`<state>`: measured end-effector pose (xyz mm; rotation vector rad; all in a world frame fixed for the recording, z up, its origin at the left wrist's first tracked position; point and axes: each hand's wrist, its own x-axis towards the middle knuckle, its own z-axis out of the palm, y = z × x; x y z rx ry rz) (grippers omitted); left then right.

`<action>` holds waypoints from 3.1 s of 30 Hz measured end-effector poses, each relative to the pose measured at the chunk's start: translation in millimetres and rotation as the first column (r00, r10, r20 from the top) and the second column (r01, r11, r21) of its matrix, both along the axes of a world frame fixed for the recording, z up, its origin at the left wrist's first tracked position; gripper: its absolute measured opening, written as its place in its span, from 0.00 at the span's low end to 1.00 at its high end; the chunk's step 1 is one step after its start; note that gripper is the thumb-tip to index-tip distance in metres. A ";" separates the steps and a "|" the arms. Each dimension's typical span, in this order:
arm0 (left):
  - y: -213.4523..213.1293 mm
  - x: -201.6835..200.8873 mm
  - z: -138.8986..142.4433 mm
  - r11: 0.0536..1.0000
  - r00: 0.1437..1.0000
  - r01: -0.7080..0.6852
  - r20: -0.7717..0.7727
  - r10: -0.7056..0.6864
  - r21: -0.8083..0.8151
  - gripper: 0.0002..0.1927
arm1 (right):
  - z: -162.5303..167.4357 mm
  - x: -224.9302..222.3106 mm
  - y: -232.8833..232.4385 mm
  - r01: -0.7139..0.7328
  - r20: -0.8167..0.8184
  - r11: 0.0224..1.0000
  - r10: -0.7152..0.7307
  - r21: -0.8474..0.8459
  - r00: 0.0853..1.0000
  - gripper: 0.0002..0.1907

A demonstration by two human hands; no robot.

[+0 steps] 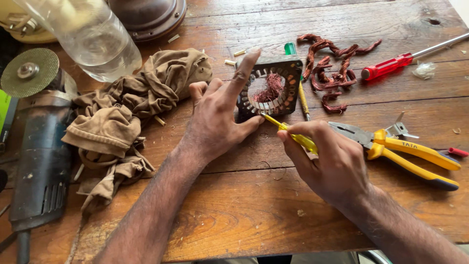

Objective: The person holds a small dark rectangular component with metal teeth on a wooden workbench and uses a yellow-handled screwdriver to work on its edge, repeatedly turning the screwdriver along the teeth while steadying the component with the other hand. They reposition the component several times and continue working on it throughout the clip.

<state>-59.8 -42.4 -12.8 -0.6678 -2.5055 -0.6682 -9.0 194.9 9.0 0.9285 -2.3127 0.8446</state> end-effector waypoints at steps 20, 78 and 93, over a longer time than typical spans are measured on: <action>7.5 2.4 -1.0 0.995 0.998 -0.065 -0.007 0.064 -0.071 0.67 | 2.1 -6.3 -7.8 -0.076 -0.071 0.996 0.079 0.042 0.994 0.09; 12.2 19.7 20.0 0.996 0.996 -0.060 0.062 0.064 -0.064 0.54 | -6.3 -4.4 5.9 0.090 -0.037 0.991 -0.094 -0.099 0.995 0.10; 16.1 22.1 18.4 0.997 0.999 0.009 -0.034 -0.006 0.076 0.51 | -7.5 -7.1 -1.0 0.030 0.043 0.993 -0.026 -0.115 0.999 0.09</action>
